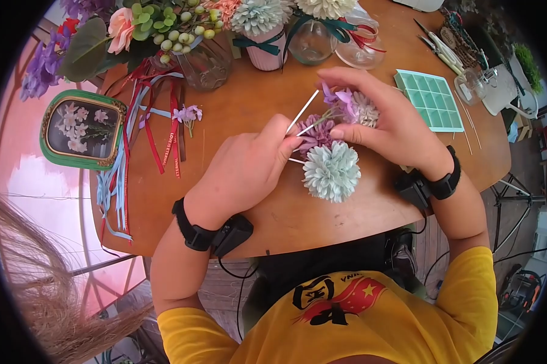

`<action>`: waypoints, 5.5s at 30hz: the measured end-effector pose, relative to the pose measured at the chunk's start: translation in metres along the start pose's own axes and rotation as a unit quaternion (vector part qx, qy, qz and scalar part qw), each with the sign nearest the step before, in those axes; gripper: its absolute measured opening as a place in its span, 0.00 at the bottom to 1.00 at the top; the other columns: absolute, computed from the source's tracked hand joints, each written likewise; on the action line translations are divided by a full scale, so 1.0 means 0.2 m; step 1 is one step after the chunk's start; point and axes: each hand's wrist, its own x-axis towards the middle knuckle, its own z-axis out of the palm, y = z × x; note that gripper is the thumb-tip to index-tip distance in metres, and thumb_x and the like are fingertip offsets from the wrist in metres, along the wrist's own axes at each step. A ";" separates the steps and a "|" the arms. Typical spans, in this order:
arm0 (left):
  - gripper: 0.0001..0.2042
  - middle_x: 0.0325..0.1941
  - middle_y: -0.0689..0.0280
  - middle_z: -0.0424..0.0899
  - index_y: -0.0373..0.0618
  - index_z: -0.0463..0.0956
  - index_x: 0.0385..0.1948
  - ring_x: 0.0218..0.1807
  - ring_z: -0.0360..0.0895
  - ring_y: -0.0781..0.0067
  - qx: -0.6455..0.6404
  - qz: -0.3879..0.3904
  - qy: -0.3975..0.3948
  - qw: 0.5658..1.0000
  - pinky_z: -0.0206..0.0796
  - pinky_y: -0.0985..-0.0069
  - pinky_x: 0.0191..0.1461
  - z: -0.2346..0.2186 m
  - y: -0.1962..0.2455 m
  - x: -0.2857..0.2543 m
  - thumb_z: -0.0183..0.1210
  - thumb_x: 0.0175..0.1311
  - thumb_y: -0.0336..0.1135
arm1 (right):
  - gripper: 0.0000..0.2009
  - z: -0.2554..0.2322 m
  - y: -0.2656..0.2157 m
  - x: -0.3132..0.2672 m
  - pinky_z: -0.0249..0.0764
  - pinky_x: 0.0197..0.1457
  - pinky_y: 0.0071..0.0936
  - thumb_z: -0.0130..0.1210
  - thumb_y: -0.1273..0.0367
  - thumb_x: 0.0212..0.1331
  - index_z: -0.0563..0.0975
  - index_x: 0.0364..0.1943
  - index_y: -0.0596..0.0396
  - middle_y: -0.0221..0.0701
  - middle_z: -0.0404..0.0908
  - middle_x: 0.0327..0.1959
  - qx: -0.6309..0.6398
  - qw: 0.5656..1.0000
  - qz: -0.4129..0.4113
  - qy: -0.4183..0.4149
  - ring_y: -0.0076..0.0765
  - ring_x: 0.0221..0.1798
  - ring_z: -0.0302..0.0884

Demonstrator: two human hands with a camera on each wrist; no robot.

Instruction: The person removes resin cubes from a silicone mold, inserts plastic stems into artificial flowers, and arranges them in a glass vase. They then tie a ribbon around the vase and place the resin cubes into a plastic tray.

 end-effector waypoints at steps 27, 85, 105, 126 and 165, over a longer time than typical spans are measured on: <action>0.10 0.29 0.63 0.80 0.39 0.72 0.45 0.29 0.78 0.69 -0.103 -0.065 0.016 0.992 0.70 0.71 0.35 -0.03 -0.08 0.03 0.49 0.82 0.37 | 0.06 -0.10 0.00 0.00 0.72 0.45 0.22 0.58 0.71 0.66 0.79 0.43 0.59 0.26 0.80 0.36 0.014 0.994 0.069 0.087 0.21 0.39 0.74; 0.20 0.42 0.53 0.77 0.35 0.69 0.67 0.44 0.79 0.55 0.010 0.009 0.093 0.996 0.71 0.66 0.51 0.03 -0.18 0.01 0.48 0.73 0.20 | 0.28 0.00 -0.02 -0.04 0.68 0.69 0.41 0.69 0.64 0.59 0.72 0.62 0.54 0.43 0.72 0.62 -0.137 0.985 0.003 -0.102 0.54 0.66 0.70; 0.20 0.33 0.61 0.81 0.38 0.70 0.68 0.38 0.80 0.64 -0.026 -0.085 0.080 0.993 0.71 0.69 0.48 -0.02 -0.18 0.03 0.46 0.79 0.31 | 0.47 -0.01 -0.03 -0.05 0.64 0.76 0.42 0.77 0.70 0.45 0.64 0.73 0.49 0.42 0.59 0.75 -0.120 0.986 0.051 -0.101 0.52 0.76 0.62; 0.13 0.34 0.69 0.76 0.39 0.77 0.50 0.39 0.73 0.75 -0.139 -0.025 0.122 0.982 0.68 0.75 0.47 -0.03 -0.13 0.04 0.45 0.82 0.35 | 0.33 -0.02 -0.04 -0.02 0.62 0.76 0.42 0.70 0.65 0.57 0.70 0.68 0.53 0.42 0.70 0.70 -0.159 0.987 -0.003 -0.027 0.53 0.72 0.67; 0.09 0.31 0.69 0.80 0.39 0.79 0.48 0.25 0.77 0.80 -0.286 -0.042 -0.195 0.937 0.70 0.79 0.32 0.01 0.07 0.00 0.52 0.79 0.32 | 0.20 0.09 -0.14 -0.10 0.81 0.40 0.30 0.56 0.74 0.71 0.71 0.66 0.51 0.32 0.87 0.37 0.205 0.977 0.027 -0.058 0.35 0.36 0.88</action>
